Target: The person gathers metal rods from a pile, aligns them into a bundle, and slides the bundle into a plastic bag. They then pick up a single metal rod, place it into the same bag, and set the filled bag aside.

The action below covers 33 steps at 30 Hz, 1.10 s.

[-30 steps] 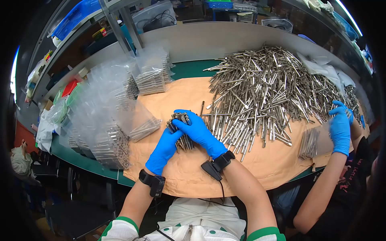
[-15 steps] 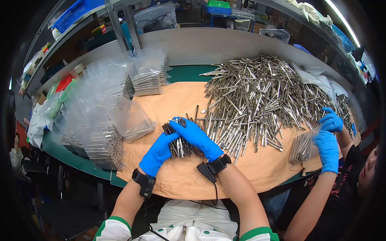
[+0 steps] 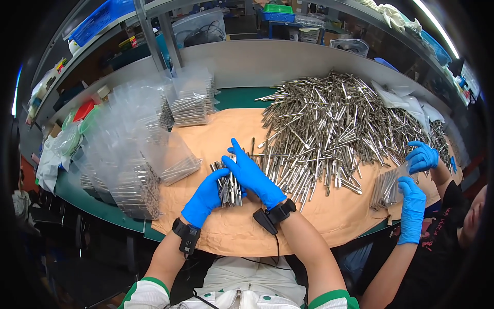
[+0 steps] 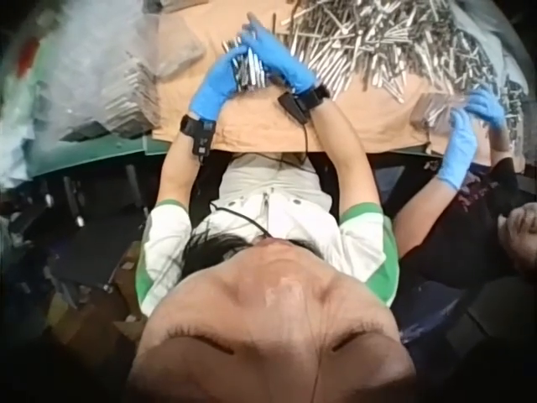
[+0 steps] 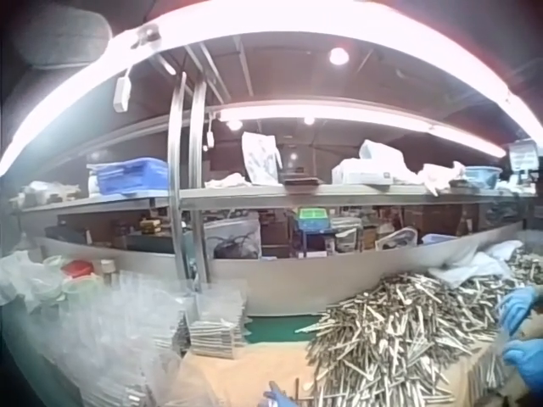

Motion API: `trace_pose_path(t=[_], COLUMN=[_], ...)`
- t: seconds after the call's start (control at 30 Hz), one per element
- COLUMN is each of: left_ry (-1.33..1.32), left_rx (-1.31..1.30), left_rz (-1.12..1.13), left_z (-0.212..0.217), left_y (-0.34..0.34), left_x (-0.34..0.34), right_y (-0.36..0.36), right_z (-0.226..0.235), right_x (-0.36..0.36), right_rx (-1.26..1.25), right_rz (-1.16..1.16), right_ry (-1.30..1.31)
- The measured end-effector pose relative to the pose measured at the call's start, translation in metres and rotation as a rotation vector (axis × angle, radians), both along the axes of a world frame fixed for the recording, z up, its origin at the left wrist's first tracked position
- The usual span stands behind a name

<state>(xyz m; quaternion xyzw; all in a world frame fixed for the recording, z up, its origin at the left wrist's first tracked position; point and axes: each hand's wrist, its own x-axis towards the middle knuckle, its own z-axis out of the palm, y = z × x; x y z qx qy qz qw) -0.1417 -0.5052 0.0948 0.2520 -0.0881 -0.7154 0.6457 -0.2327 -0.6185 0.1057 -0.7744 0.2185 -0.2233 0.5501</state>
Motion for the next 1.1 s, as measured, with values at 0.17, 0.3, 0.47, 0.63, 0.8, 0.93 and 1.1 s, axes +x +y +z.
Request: trace_pose_path(t=[0.17,0.3,0.47,0.63,0.8,0.93,1.1], left_ry=[-0.015,-0.084,-0.023,0.282,0.298,0.236,0.162], left_rx=[-0.004,-0.020,-0.046,-0.116,-0.277,-0.289,-0.361], left_rz=[-0.014,-0.037,0.062,0.119,0.210,0.203,0.106], left_z=[-0.005,-0.015,-0.017,-0.012,-0.008,-0.009,-0.015], left_y=[-0.002,-0.003,-0.006,-0.006,0.003,0.004,0.009], left_x=[0.000,0.004,0.002,0.016,0.022,0.014,0.007], right_y=[-0.005,-0.002,-0.001,0.003,0.024,0.028,0.033], right_z=[0.003,0.007,0.019,0.053,0.071,0.072,0.082], right_x=[-0.009,-0.009,-0.009,-0.025,-0.024,-0.022,-0.026], right_rx=[-0.050,-0.031,-0.086,-0.484,-0.937,-1.135,-1.303], right_rz=[0.127,0.168,0.116,0.163,0.374,0.397,0.530], right_ry=[-0.015,-0.053,-0.251,-0.179,0.013,0.042,0.104])
